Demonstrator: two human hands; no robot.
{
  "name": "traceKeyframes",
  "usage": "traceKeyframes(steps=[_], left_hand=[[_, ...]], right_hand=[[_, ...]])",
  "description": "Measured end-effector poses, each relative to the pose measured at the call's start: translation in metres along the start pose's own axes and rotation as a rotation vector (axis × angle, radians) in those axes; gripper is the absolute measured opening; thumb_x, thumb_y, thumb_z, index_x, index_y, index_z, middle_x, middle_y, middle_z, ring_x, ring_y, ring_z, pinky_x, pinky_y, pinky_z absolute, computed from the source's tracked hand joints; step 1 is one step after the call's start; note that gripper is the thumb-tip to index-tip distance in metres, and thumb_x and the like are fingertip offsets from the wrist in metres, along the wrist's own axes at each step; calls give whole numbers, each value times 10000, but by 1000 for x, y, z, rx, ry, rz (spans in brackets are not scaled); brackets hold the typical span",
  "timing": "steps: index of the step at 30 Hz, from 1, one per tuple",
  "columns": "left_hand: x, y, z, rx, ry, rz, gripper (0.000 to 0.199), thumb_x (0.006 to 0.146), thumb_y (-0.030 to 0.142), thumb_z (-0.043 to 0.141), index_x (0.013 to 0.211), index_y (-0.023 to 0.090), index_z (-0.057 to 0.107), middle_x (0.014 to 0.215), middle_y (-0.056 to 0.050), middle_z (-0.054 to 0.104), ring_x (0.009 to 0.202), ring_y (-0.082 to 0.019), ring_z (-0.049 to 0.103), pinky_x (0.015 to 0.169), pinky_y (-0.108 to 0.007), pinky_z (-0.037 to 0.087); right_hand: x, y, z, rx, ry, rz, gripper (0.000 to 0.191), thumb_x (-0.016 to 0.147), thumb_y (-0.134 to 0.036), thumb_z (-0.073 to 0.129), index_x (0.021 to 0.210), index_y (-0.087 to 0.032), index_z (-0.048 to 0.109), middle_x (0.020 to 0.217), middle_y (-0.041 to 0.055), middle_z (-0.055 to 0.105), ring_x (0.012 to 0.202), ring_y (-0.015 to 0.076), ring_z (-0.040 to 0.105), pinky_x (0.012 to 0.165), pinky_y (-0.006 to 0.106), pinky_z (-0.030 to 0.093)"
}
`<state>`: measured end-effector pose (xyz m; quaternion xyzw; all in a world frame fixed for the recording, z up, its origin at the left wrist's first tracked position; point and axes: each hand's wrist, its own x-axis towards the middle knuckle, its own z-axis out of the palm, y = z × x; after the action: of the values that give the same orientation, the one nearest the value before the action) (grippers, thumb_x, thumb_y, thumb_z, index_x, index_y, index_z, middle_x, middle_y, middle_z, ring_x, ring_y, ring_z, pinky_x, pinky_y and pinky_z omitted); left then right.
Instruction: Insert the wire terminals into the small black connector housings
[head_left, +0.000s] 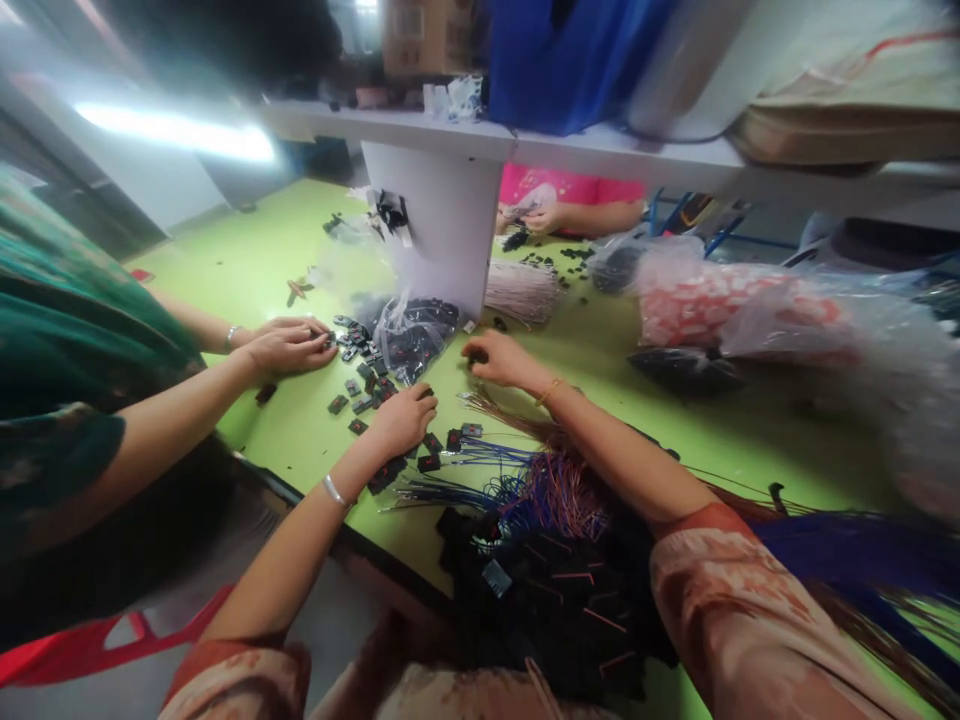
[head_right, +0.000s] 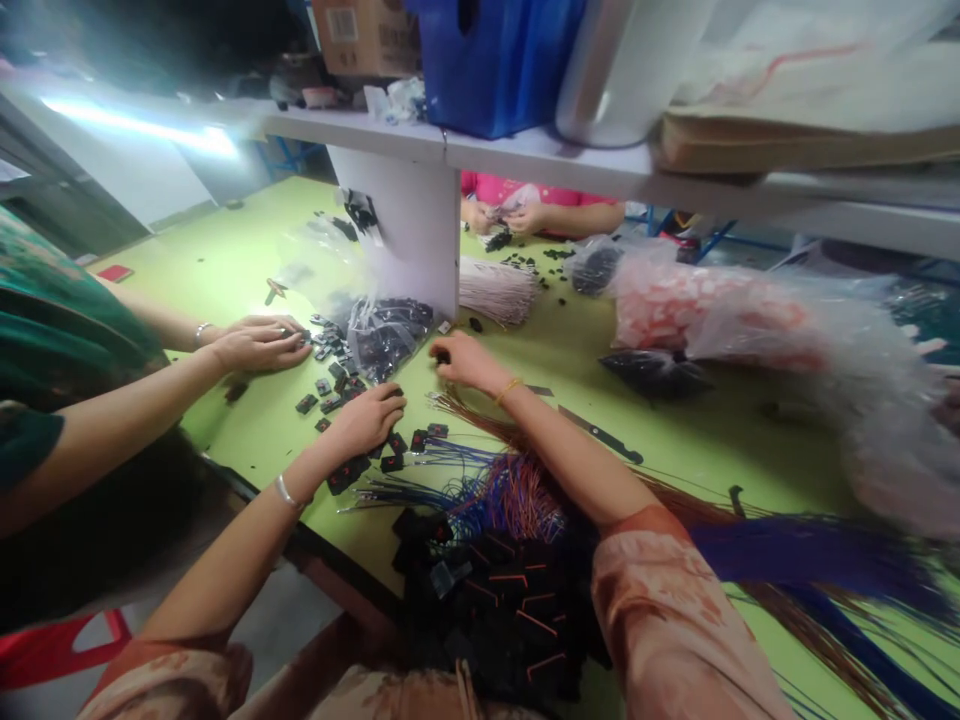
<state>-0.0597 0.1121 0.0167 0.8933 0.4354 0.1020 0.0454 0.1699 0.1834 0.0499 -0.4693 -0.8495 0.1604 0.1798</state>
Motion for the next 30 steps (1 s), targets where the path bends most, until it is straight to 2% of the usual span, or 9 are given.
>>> traceKeyframes(steps=[3,6,11,13,15,19,22,26,30], left_hand=[[-14,2,-3,13,74,-64,291,920,296,400,984,184,661,1052,-103,613,989,-219,561,933,-400,441],[-22,3,-3,1,132,-129,283,909,337,439,938,166,662,984,-115,650,1011,-250,557,948,-439,434],[-37,-7,1,-45,199,-244,323,892,371,470,1065,149,626,1059,-135,654,1041,-271,557,930,-443,443],[-43,-15,0,-67,246,-339,420,889,381,468,1220,138,557,1044,-134,651,1007,-264,567,901,-427,452],[-47,-22,-3,-87,274,-443,533,891,389,457,1354,126,453,1020,-126,650,975,-254,574,877,-406,457],[-44,-37,-11,-120,257,-523,548,909,362,408,1406,132,417,1071,-127,652,991,-248,573,877,-386,450],[-38,-38,-15,-100,255,-513,472,909,343,417,1330,159,521,1073,-120,665,993,-258,575,883,-402,446],[-37,-18,-16,-71,276,-422,375,912,338,427,1165,151,633,1055,-113,670,1005,-253,564,912,-413,440],[-46,13,-18,-141,231,-275,321,917,319,431,1103,174,649,1051,-99,666,997,-228,568,910,-392,456]], right_hand=[[9,-41,18,169,23,-199,329,732,-108,602,1049,-159,671,977,63,624,922,165,537,852,276,427],[25,-79,47,203,38,-274,388,794,-106,549,1168,-160,637,1113,100,556,963,160,528,878,279,431],[51,-103,67,119,-65,-337,403,864,-116,472,1234,-194,611,1299,108,503,1037,160,530,899,261,430],[52,-96,56,102,-27,-363,381,892,-166,456,1239,-218,604,1335,89,499,1078,171,529,910,277,426],[49,-76,38,62,36,-271,348,911,-214,433,1203,-218,622,1294,86,543,1044,187,556,898,305,430],[45,-8,4,-177,47,293,323,896,-223,421,1114,-166,652,1095,154,634,953,259,600,823,363,446],[48,37,-2,-305,11,509,381,880,-259,460,1214,-140,599,1242,216,537,959,281,598,812,381,448],[45,51,7,-280,-53,438,348,831,-210,507,1139,-130,648,1227,203,538,947,255,593,826,342,442],[31,18,14,-199,-4,301,293,820,-174,473,1019,-157,687,1038,108,661,957,212,579,860,291,424]])
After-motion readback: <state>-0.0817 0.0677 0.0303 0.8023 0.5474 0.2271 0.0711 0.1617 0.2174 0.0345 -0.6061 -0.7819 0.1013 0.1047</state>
